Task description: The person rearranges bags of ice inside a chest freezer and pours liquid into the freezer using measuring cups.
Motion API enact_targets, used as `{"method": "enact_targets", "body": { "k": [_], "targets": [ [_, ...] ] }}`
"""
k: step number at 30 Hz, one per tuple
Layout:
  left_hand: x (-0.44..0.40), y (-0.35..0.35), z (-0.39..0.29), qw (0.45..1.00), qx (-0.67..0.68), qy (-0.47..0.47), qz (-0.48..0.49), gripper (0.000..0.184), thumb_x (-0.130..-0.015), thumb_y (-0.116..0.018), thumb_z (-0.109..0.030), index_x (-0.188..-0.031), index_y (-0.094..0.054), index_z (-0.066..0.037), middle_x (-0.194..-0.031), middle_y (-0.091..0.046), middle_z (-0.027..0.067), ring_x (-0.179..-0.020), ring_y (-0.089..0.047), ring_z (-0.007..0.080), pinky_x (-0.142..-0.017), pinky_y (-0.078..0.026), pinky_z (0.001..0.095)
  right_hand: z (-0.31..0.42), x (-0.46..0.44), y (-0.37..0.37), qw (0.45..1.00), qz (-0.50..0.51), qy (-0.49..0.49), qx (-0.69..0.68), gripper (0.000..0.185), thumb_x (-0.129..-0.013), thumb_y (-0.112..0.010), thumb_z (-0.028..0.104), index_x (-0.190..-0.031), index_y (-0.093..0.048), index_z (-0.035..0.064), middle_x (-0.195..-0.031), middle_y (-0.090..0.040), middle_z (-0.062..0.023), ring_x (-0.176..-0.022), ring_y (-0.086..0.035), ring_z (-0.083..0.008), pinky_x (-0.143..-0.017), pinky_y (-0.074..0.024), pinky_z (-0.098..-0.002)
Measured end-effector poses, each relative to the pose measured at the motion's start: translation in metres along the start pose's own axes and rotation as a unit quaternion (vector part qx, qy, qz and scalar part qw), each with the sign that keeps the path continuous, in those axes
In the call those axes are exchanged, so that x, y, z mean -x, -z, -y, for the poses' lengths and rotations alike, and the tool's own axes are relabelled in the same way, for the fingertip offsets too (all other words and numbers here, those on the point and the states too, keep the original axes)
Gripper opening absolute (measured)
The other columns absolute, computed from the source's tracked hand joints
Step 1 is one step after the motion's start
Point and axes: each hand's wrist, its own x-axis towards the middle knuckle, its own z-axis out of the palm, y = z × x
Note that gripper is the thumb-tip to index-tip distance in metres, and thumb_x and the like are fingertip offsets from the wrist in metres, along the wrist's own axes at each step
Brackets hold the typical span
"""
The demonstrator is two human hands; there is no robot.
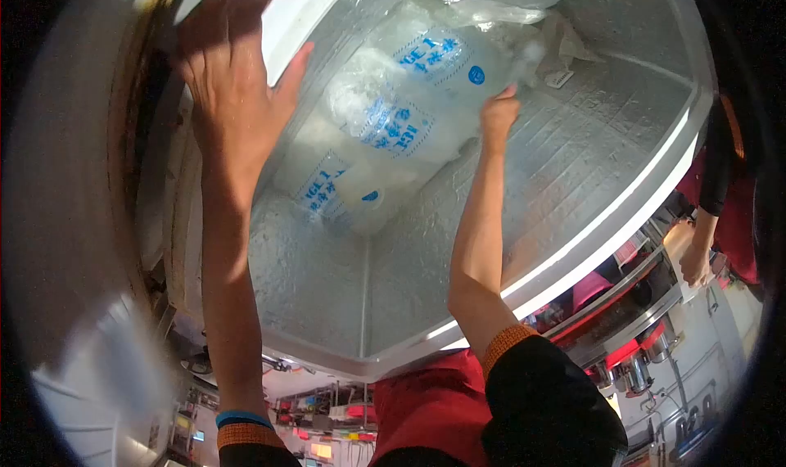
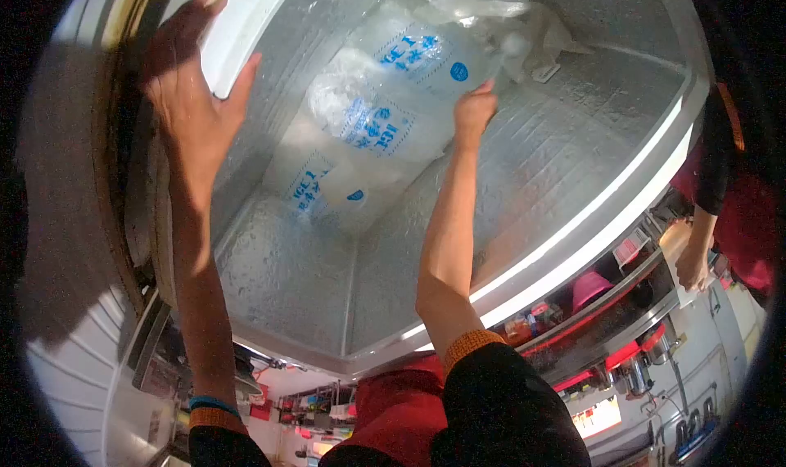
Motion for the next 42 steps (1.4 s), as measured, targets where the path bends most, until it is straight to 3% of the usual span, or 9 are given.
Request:
{"method": "enact_targets", "body": {
  "k": [5,9,16,18,21,23,31,37,42],
  "targets": [
    [-0.005,0.005,-0.007,1.0,-0.005,0.003,-0.01,0.065,-0.076,-0.08,-0.024,-0.134,-0.052,-0.016,-0.139,-0.052,0.0058,-0.125,-0.05,0.0275,-0.096,-0.034,0.0447,-0.024,0.012,-0.083,0.988,-0.122,0.099,-0.006,0.052,-0.103,-0.038,0.034,-0.075,-0.059,-0.0042,-0.067,-0.061,-0.0283,-0.064,-0.063,-0.0435,-0.055,-0.0438,-0.0516],
    [-0.004,0.006,-0.003,1.0,0.018,-0.016,-0.006,0.07,-0.077,-0.079,-0.025,-0.139,-0.046,-0.021,-0.144,-0.047,-0.0003,-0.122,-0.049,0.0237,-0.092,-0.032,0.0424,0.016,-0.026,-0.026,0.992,0.059,0.107,0.035,0.051,-0.103,-0.037,0.036,-0.08,-0.063,-0.0002,-0.076,-0.065,-0.0291,-0.076,-0.066,-0.0453,-0.063,-0.0464,-0.0553],
    [-0.005,0.007,-0.007,1.0,0.001,-0.003,-0.014,0.07,-0.077,-0.079,-0.026,-0.139,-0.047,-0.018,-0.139,-0.053,0.0011,-0.105,-0.056,0.0256,-0.095,-0.034,0.0443,-0.029,-0.02,-0.094,0.96,-0.162,0.229,0.005,0.061,-0.103,-0.038,0.037,-0.062,-0.055,-0.005,-0.059,-0.056,-0.0292,-0.06,-0.058,-0.0485,-0.053,-0.0405,-0.0523],
    [-0.003,0.001,-0.004,1.0,-0.016,0.015,-0.004,0.067,-0.077,-0.079,-0.026,-0.137,-0.05,-0.017,-0.137,-0.055,0.0013,-0.105,-0.057,0.0251,-0.094,-0.035,0.0427,-0.014,-0.039,-0.055,0.989,0.084,0.119,-0.028,0.064,-0.103,-0.038,0.039,-0.058,-0.053,-0.004,-0.055,-0.055,-0.0271,-0.057,-0.057,-0.0477,-0.052,-0.0396,-0.0513],
    [0.013,-0.021,-0.003,0.998,-0.035,0.057,-0.003,0.051,-0.076,-0.079,-0.023,-0.124,-0.062,-0.015,-0.123,-0.062,0.0033,-0.107,-0.057,0.0242,-0.089,-0.039,0.0401,0.043,-0.034,-0.013,0.997,0.01,0.027,-0.069,0.061,-0.102,-0.039,0.041,-0.069,-0.061,-0.0054,-0.066,-0.06,-0.0306,-0.063,-0.061,-0.0472,-0.054,-0.0408,-0.0512],
    [0.007,-0.043,-0.046,0.976,0.193,-0.059,-0.086,0.035,-0.078,-0.075,-0.016,-0.111,-0.066,-0.013,-0.108,-0.065,0.0053,-0.106,-0.057,0.0239,-0.089,-0.041,0.0402,-0.042,-0.024,-0.097,0.988,-0.048,0.144,-0.026,0.062,-0.102,-0.038,0.043,-0.073,-0.062,-0.0062,-0.068,-0.061,-0.0302,-0.066,-0.062,-0.0463,-0.056,-0.0425,-0.051],
    [0.003,-0.331,-0.133,0.957,0.239,0.005,0.165,0.033,-0.083,-0.07,-0.017,-0.112,-0.061,-0.003,-0.117,-0.06,0.0117,-0.114,-0.052,0.0294,-0.101,-0.037,0.0424,-0.032,-0.012,-0.034,0.948,0.314,-0.05,0.017,0.045,-0.104,-0.038,0.028,-0.084,-0.068,-0.0002,-0.096,-0.067,-0.0298,-0.089,-0.065,-0.0423,-0.074,-0.0483,-0.0516],
    [-0.014,-0.395,-0.147,0.966,0.036,-0.035,0.253,0.04,-0.088,-0.065,-0.034,-0.114,-0.061,-0.004,-0.113,-0.06,0.009,-0.113,-0.053,0.0247,-0.102,-0.038,0.039,-0.062,0.007,-0.062,0.987,0.003,0.037,-0.158,0.035,-0.101,-0.04,0.017,-0.086,-0.067,-0.0013,-0.088,-0.068,-0.0204,-0.086,-0.064,-0.0397,-0.077,-0.0484,-0.0446],
    [-0.015,-0.418,-0.137,0.966,0.025,-0.079,0.246,0.03,-0.09,-0.063,-0.032,-0.108,-0.062,-0.009,-0.108,-0.062,0.0043,-0.108,-0.055,0.0223,-0.094,-0.043,0.037,-0.068,-0.06,-0.058,0.994,-0.016,0.028,-0.106,0.025,-0.095,-0.048,0.015,-0.09,-0.069,0.0016,-0.085,-0.068,-0.0171,-0.081,-0.064,-0.0358,-0.074,-0.0491,-0.0422]
  ]
}}
